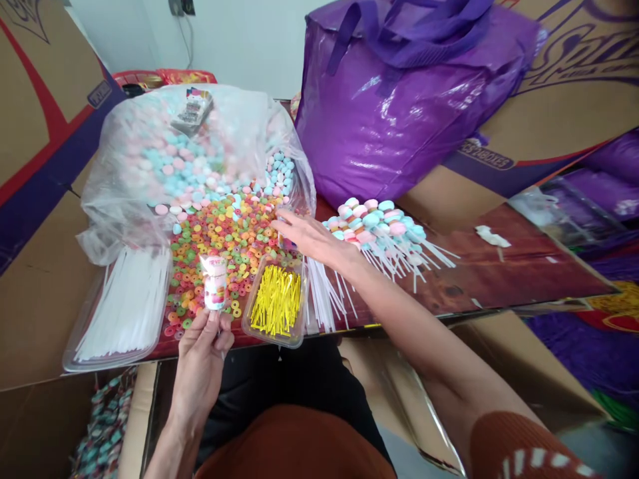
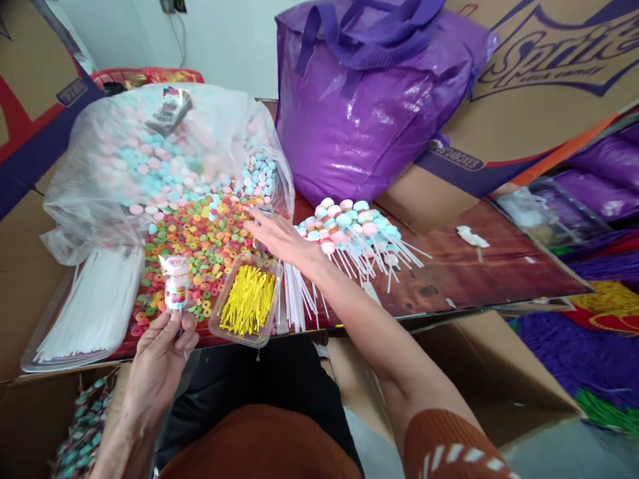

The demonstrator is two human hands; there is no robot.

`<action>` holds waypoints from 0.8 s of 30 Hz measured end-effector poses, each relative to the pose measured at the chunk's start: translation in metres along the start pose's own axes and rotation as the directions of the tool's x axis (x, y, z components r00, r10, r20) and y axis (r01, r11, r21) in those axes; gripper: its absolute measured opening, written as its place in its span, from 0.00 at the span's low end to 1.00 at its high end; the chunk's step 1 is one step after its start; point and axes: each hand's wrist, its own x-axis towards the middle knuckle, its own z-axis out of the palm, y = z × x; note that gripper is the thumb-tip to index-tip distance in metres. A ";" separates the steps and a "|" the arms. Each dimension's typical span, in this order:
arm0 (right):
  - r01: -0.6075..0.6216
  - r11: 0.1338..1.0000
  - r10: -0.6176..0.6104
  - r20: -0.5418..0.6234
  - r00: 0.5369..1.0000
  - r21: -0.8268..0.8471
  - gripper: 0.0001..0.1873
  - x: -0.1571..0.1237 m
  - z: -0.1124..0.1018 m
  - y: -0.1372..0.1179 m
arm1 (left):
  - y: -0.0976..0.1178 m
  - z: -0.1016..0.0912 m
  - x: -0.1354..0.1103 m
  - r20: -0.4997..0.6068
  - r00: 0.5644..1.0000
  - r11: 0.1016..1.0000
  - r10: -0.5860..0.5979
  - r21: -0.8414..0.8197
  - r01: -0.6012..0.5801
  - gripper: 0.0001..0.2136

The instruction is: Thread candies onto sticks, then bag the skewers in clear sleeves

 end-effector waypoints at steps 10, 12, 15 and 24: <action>0.181 0.978 -0.197 0.166 0.966 0.106 0.09 -0.063 0.043 -0.054 | -0.006 0.029 -0.001 0.027 1.000 0.996 0.010 0.092 -0.012 0.15; 0.183 0.978 -0.197 0.149 0.969 0.103 0.12 -0.059 0.052 -0.053 | -0.008 0.030 -0.001 0.027 0.999 0.992 0.029 0.120 -0.032 0.14; 0.187 0.979 -0.195 0.119 0.974 0.077 0.13 -0.055 0.059 -0.050 | -0.008 0.026 -0.001 0.026 0.999 0.990 0.032 0.135 -0.035 0.14; 0.241 0.965 -0.251 0.096 0.963 0.101 0.10 -0.057 0.060 -0.053 | -0.006 0.019 0.003 -0.005 1.000 0.990 0.026 0.140 -0.025 0.14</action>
